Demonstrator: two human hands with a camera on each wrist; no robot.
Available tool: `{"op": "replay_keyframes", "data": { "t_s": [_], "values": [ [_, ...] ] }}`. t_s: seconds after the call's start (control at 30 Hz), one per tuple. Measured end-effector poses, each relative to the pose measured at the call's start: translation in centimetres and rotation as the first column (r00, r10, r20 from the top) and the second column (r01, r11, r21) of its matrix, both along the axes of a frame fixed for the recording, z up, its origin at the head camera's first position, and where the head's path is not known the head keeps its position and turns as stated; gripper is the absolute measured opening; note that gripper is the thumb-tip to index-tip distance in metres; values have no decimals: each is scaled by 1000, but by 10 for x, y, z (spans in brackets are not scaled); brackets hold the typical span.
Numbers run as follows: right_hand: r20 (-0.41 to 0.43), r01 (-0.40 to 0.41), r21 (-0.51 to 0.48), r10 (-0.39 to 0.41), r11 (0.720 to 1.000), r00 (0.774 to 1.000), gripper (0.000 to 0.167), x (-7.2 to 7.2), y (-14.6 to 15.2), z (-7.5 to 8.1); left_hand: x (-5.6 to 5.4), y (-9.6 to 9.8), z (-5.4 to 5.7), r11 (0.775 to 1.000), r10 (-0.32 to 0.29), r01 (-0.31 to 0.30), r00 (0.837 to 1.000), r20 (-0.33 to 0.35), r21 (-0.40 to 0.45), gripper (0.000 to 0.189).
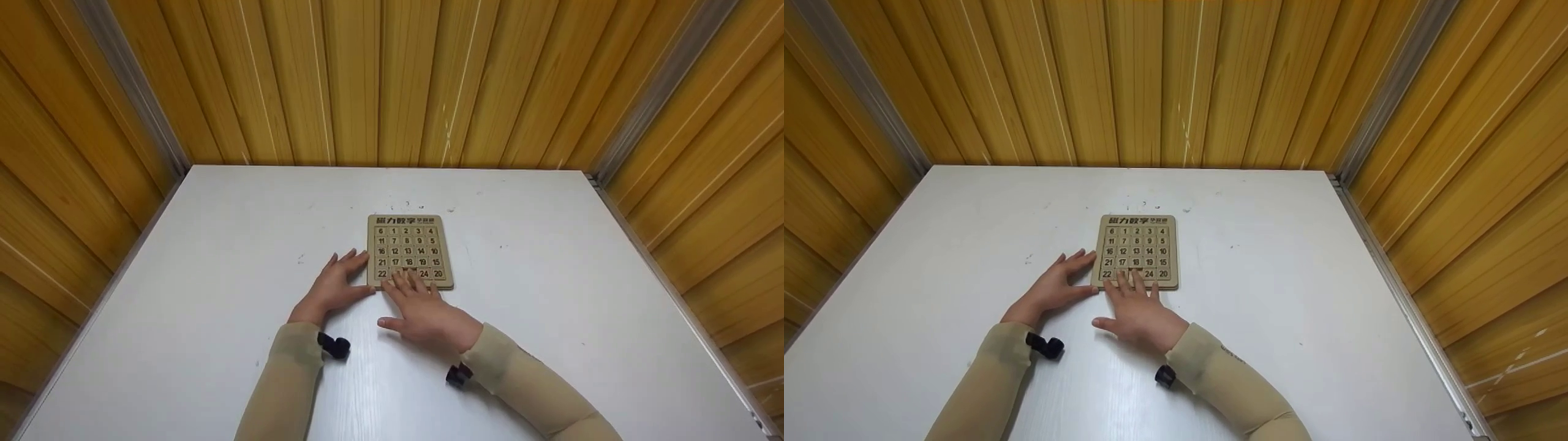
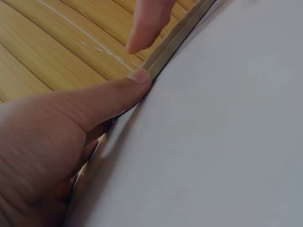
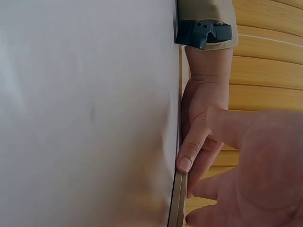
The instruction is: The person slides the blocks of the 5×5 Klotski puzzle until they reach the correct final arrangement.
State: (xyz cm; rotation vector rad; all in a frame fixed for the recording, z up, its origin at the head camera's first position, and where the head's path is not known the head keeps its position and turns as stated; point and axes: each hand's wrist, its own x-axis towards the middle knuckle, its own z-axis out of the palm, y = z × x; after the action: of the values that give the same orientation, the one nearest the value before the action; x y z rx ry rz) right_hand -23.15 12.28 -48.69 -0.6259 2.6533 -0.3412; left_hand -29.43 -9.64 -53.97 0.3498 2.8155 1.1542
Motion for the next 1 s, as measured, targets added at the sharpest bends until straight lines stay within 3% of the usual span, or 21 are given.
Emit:
{"op": "replay_keyframes", "data": {
  "t_s": [0.7, 1.0],
  "values": [
    [2, 51, 1, -51, 999, 999, 87, -1, 27, 0, -2, -2, -2, 999, -42, 42, 999, -33, 1, 82],
    [9, 28, -47, -28, 999, 1000, 86, 0, 12, 1, -1, -1, 0, 1000, -20, 20, 1000, -11, 5, 82]
  ]
}}
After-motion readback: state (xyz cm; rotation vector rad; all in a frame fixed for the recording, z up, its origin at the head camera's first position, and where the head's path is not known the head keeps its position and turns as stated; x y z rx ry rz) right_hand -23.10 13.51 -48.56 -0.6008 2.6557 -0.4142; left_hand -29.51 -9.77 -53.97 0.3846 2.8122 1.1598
